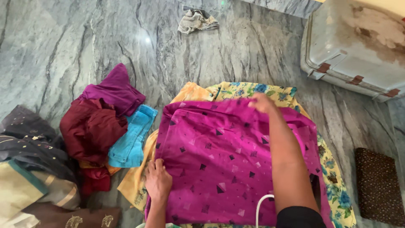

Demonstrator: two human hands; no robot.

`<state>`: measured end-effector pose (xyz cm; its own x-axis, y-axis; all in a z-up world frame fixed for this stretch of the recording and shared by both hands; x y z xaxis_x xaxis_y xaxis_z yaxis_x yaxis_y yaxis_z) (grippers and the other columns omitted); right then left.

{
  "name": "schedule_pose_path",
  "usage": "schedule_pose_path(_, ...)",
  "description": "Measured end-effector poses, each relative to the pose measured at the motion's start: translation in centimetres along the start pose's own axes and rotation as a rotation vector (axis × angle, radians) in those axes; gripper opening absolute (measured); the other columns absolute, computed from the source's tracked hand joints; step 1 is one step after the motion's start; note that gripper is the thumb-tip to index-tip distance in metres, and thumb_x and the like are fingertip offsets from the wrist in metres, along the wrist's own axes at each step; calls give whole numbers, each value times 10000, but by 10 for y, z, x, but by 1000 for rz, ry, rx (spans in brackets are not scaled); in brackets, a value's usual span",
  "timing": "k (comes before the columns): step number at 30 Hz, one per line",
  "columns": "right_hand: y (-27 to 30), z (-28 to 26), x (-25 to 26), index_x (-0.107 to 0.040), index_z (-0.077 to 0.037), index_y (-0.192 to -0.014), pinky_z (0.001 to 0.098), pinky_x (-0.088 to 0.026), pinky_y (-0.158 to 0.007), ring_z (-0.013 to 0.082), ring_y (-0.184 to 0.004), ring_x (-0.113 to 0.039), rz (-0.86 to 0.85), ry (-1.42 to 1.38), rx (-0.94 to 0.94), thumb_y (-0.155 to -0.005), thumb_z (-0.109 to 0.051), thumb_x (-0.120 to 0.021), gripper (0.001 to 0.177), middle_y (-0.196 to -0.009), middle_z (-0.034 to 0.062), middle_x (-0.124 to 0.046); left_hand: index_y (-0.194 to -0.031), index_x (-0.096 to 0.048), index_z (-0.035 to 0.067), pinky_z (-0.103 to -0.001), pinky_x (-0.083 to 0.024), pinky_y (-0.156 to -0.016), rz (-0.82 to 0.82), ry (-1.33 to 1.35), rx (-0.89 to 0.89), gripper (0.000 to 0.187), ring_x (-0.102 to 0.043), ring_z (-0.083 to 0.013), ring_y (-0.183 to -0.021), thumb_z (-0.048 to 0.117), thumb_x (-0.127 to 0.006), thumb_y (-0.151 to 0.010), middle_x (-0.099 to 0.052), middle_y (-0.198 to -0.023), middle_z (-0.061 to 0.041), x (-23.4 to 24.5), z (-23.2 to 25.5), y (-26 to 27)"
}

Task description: The person irons a magenta patterned fabric on a floral mat using a handheld iron. They repeatedly smooth the fabric with their hands and move the iron across the surface to remove wrinkles.

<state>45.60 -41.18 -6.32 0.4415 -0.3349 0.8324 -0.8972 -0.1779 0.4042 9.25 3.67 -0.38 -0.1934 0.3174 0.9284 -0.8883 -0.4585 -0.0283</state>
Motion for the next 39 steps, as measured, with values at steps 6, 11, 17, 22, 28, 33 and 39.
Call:
schedule_pose_path(6, 51, -37, 49, -667, -280, -1216, 731, -314, -1111, 328, -1350, -502, 492, 264, -174, -903, -340, -755, 330, -1301, 30, -673, -1111, -606, 179, -528, -536, -819, -8, 5, -11, 252, -632, -325, -1057, 192, -677, -870, -598, -1090, -76, 1, -1, 1)
schedule_pose_path(11, 106, -82, 24, -536, -345, -1411, 790, -202, -1091, 380, -1409, -386, 317, 381, -15, -880, -406, -738, 572, -1529, 58, -466, -1127, -629, 171, -533, -523, -866, -23, 67, -4, 270, -624, -341, -1096, 200, -696, -867, -609, -1148, -87, 1, -5, 1)
schedule_pose_path(17, 303, -24, 11, -548, -281, -1443, 430, -439, -1230, 266, -1414, -559, 388, 126, 64, -862, -647, -645, 693, -1472, 43, -596, -1197, -658, 164, -537, -504, -900, -14, 129, -34, 374, -583, -380, -1160, 214, -733, -835, -601, -1227, -135, 12, 4, 4)
schedule_pose_path(22, 465, 80, -63, -277, -239, -1621, 585, -311, -1127, 489, -1407, -346, 242, 279, -581, -748, -726, -719, 1093, -1577, 238, -338, -1174, -682, 178, -564, -481, -926, 48, 149, -145, 381, -552, -366, -1184, 205, -745, -799, -599, -1251, -115, 20, 17, 13)
schedule_pose_path(28, 509, 114, -87, -305, -188, -1651, 503, -415, -1162, 452, -1390, -485, 702, -101, -552, -778, -545, -770, 1052, -1540, 270, -442, -1341, -600, 212, -571, -448, -1067, -332, 331, -288, 451, -492, -346, -1332, 281, -717, -911, -553, -1402, -94, -30, 32, 32)
schedule_pose_path(33, 502, 90, -64, -412, -106, -1591, 459, -445, -1078, 404, -1338, -552, 935, -292, -362, -899, -347, -729, 798, -1515, 229, -541, -1528, -417, 289, -684, -160, -1210, -560, 182, -356, 917, -157, -397, -1547, 426, -878, -747, -217, -1664, -179, -46, 51, 59)
schedule_pose_path(39, 496, -16, -41, -556, -90, -1489, 439, -490, -1052, 388, -1263, -638, 1040, -215, -78, -945, -211, -684, 572, -1401, 222, -649, -1625, -164, 367, -765, -7, -1152, -829, -8, -310, 1232, 177, -394, -1570, 432, -941, -671, 132, -1724, -159, -39, 57, 76)
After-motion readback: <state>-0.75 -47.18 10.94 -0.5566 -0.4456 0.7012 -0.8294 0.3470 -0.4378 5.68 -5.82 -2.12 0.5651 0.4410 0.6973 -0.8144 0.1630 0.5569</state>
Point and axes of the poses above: each hand's wrist, its own y-axis away from the middle knuckle, its own x-axis out of the back of the hand, z = x × y, the point moved 9 cm from there along -y, towards the middle knuckle
